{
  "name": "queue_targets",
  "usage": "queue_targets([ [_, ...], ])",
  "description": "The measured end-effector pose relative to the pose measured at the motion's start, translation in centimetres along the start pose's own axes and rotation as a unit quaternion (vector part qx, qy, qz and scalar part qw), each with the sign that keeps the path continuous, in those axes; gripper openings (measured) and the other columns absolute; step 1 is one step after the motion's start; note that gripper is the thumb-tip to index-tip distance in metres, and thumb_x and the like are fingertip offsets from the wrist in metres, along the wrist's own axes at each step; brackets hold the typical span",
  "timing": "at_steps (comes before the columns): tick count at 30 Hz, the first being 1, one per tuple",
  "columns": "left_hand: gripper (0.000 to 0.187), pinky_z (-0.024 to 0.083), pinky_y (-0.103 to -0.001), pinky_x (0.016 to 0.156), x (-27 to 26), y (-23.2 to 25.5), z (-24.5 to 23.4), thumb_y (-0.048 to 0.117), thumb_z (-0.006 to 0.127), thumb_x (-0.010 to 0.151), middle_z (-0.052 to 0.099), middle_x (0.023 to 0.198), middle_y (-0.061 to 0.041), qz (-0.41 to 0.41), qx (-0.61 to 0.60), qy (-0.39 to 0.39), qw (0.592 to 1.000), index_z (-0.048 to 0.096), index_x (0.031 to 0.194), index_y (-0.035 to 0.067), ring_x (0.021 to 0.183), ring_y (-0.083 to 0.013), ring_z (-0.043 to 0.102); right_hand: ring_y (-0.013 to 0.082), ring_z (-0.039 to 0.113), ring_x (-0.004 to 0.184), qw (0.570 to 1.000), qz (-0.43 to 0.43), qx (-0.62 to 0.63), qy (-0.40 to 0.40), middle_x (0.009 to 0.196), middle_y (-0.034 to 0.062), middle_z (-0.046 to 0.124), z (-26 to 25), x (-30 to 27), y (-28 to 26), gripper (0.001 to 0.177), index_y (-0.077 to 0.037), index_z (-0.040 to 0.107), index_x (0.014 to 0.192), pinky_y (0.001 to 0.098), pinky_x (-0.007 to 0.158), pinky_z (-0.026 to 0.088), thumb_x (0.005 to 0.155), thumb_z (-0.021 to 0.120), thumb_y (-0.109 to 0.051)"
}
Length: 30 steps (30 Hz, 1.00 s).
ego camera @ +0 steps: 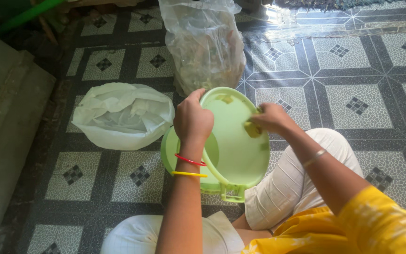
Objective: The person sits on the floor and removes a plastic bag from a green bucket. They then use a yellow cloth to wipe the inside and outside of the bucket repeatedly.
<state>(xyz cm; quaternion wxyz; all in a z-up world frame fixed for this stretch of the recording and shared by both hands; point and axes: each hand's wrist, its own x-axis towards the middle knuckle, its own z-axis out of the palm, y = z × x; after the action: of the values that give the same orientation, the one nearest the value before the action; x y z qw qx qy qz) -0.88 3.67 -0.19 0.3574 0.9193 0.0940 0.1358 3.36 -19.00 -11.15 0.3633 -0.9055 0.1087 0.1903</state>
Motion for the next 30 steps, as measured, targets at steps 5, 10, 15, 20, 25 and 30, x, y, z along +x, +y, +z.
queue_targets([
  [5,0.037,0.058,-0.046,0.082,-0.2,1.2,-0.1,0.010,0.059,0.078,0.077,0.101,-0.014,-0.023,0.027,-0.065,0.997,0.079,0.107,0.021,0.094,-0.0374,0.073,0.0263,0.071,0.077,0.997,0.000,0.033,-0.065,0.091,0.0170,0.076,-1.1,1.6,2.3,0.039,-0.001,0.076,0.108,0.0412,0.071,0.058,0.083,0.079,-0.031],
  [10,0.028,0.057,-0.049,0.082,-0.5,2.7,1.1,0.012,0.063,0.078,0.075,0.100,-0.016,-0.010,0.048,-0.104,0.993,0.079,0.101,0.018,0.095,-0.0406,0.071,0.0347,0.072,0.090,0.967,-0.211,-0.119,0.078,0.100,0.0196,0.074,-2.1,0.3,-4.6,0.034,-0.002,0.074,0.109,0.0441,0.081,0.057,0.081,0.079,-0.023],
  [15,0.018,0.058,-0.047,0.088,-0.6,3.3,2.8,0.014,0.065,0.087,0.075,0.104,-0.020,0.013,0.096,-0.112,0.989,0.075,0.100,0.009,0.101,-0.0407,0.072,0.0400,0.066,0.110,0.846,-0.484,-0.065,0.215,0.122,0.0201,0.068,0.1,-4.1,-7.4,0.037,-0.001,0.069,0.121,0.0449,0.094,0.054,0.085,0.073,-0.012],
  [20,0.026,0.056,-0.050,0.085,-0.6,2.8,2.1,0.012,0.063,0.080,0.074,0.103,-0.017,0.002,0.056,-0.127,0.990,0.076,0.103,0.013,0.099,-0.0405,0.070,0.0412,0.068,0.096,0.895,-0.380,-0.068,0.222,0.109,0.0235,0.070,-0.1,-2.5,-5.2,0.039,0.002,0.071,0.116,0.0465,0.084,0.054,0.080,0.076,-0.012],
  [25,0.043,0.046,-0.047,0.110,-1.0,1.7,2.5,0.004,0.058,0.075,0.078,0.099,-0.017,0.082,0.023,-0.013,0.996,0.078,0.112,0.015,0.098,-0.0375,0.072,0.0277,0.071,0.070,0.998,-0.014,-0.036,-0.045,0.087,0.0227,0.078,-1.9,1.7,2.0,0.030,0.005,0.081,0.095,0.0417,0.070,0.057,0.084,0.081,-0.022],
  [30,0.042,0.057,-0.046,0.084,-1.3,2.0,1.6,0.005,0.057,0.078,0.075,0.107,-0.018,0.005,0.007,-0.046,0.999,0.075,0.115,0.013,0.101,-0.0378,0.071,0.0216,0.079,0.066,0.985,0.010,0.068,-0.160,0.085,0.0172,0.081,-1.5,4.3,6.8,0.032,0.001,0.080,0.098,0.0377,0.068,0.067,0.070,0.082,-0.014],
])
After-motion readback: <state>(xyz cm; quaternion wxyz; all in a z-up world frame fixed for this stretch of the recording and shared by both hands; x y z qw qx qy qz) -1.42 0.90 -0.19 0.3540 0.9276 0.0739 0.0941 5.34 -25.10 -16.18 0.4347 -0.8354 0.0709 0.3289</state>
